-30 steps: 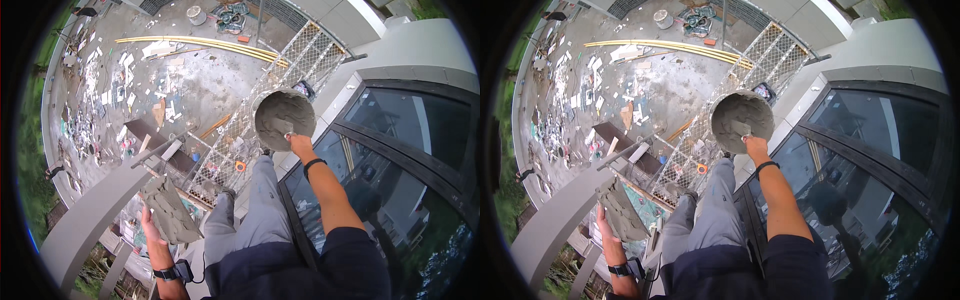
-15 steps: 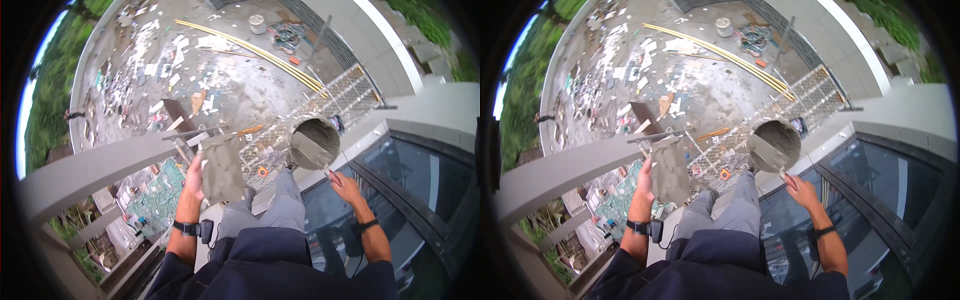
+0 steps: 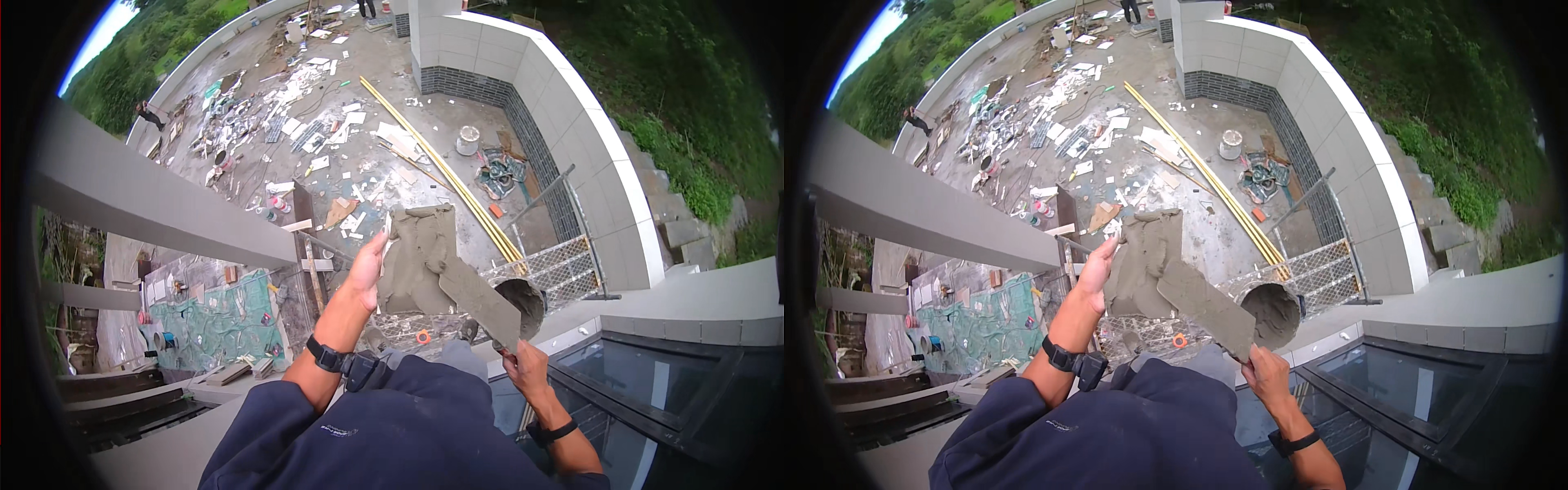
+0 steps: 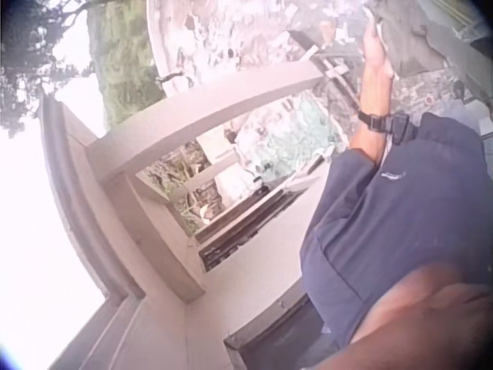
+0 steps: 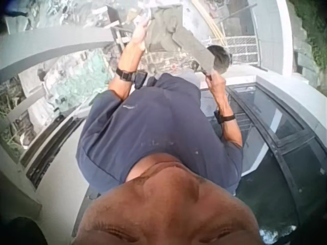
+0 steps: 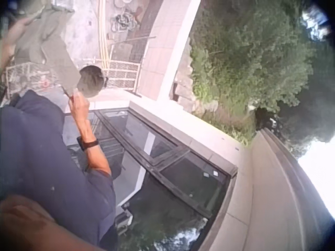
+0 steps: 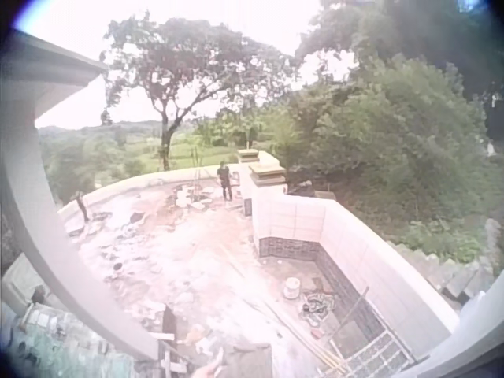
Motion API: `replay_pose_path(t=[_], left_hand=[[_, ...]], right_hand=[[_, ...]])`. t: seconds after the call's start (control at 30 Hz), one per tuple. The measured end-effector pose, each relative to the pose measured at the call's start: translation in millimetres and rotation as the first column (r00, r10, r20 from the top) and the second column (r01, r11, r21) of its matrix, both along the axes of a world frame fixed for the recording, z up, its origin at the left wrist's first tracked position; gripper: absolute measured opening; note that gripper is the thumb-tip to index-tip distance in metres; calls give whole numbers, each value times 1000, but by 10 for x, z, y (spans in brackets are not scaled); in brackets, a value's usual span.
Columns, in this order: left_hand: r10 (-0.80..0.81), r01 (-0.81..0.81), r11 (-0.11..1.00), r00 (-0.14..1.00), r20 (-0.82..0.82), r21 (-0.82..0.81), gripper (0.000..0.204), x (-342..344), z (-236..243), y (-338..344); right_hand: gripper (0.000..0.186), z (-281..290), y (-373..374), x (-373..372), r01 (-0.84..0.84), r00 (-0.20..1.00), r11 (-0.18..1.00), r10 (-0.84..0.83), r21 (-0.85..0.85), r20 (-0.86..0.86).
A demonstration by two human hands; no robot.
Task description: Installing external wall tiles around a window frame using mortar.
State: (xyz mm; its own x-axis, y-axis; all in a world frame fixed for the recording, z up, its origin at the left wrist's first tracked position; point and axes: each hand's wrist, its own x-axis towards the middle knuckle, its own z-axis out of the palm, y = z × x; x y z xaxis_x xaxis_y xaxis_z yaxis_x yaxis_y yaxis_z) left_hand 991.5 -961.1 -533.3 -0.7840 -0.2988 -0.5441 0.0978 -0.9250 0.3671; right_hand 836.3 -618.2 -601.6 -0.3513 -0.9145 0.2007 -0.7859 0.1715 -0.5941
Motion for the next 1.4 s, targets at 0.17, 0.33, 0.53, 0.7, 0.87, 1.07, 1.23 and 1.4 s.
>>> replay_pose_path(t=[0.17,0.33,0.53,0.7,0.87,1.07,1.23,1.4], left_hand=[[70,-87,986,990,-126,-140,57,284,85,-246],[94,-95,953,995,-17,-287,54,237,148,-167],[47,-55,950,998,-34,-307,50,15,-30,76],[-41,54,979,997,69,-198,52,-98,-218,175],[-13,20,990,998,53,-140,53,-94,-314,249],[-7,28,993,983,185,-113,54,-105,-549,340],[91,-48,985,960,264,-167,55,65,-489,425],[191,-106,966,905,380,-234,55,277,-221,457]], right_hand=[[42,177,185,-11,45,991,999,-43,19,-128],[38,924,-130,-33,108,991,994,-109,14,80],[30,764,-191,0,62,965,976,-113,209,238],[29,143,328,-223,218,731,853,-464,474,501],[32,-867,960,-441,168,744,720,-540,674,392],[45,-2119,1259,-632,93,972,361,-236,928,-5],[53,-2738,1348,-566,-17,991,302,-118,953,55],[33,-2637,1227,-425,119,963,585,-264,802,49]])
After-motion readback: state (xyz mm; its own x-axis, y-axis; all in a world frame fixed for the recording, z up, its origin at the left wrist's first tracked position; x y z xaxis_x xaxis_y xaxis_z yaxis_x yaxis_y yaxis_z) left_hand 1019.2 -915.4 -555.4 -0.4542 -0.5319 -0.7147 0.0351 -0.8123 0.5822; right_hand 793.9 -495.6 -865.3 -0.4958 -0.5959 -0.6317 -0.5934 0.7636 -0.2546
